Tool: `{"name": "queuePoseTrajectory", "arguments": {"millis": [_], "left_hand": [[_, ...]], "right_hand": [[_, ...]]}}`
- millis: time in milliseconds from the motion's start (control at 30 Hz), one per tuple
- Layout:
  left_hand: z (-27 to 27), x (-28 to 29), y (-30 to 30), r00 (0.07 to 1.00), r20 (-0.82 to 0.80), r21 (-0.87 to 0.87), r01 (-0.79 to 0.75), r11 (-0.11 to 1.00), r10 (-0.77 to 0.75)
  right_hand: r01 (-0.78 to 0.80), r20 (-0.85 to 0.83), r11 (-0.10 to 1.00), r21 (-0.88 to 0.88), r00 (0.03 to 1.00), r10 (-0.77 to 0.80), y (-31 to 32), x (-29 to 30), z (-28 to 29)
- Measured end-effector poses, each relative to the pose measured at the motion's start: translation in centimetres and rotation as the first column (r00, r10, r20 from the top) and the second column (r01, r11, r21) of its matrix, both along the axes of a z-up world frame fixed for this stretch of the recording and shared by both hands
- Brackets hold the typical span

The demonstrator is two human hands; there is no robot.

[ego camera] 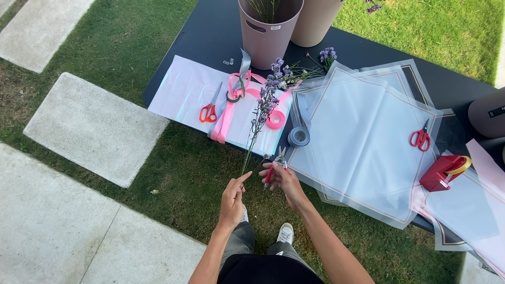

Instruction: The person picks up a stem of purple flowers from a bucket and places it on a table. They use shears to trim the stem and then gather the stems together by hand.

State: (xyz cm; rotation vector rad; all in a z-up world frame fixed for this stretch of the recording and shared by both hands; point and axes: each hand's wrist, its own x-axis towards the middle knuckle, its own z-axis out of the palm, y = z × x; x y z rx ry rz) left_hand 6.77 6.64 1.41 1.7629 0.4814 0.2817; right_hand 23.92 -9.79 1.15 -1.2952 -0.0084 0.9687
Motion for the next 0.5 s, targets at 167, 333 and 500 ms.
{"name": "queuePoseTrajectory", "arguments": {"millis": [167, 333, 500], "left_hand": [[-0.1, 1.4, 1.9, 0.999, -0.019, 0.015, 0.039, 0.999, -0.038], [-0.1, 3.8, 2.5, 0.995, -0.011, 0.014, 0.097, 0.995, -0.096], [0.2, 5.9, 2.2, 0.987, -0.001, 0.007, 0.163, 0.987, -0.163]], "right_hand": [[-0.144, 0.014, 0.985, -0.097, 0.989, 0.146, -0.9, -0.7, -0.2], [-0.190, -0.019, 0.975, -0.111, 0.982, 0.189, -0.6, -0.3, 0.9], [-0.154, 0.012, 0.982, -0.113, 0.988, 0.156, -0.6, 1.1, 1.7]]}}
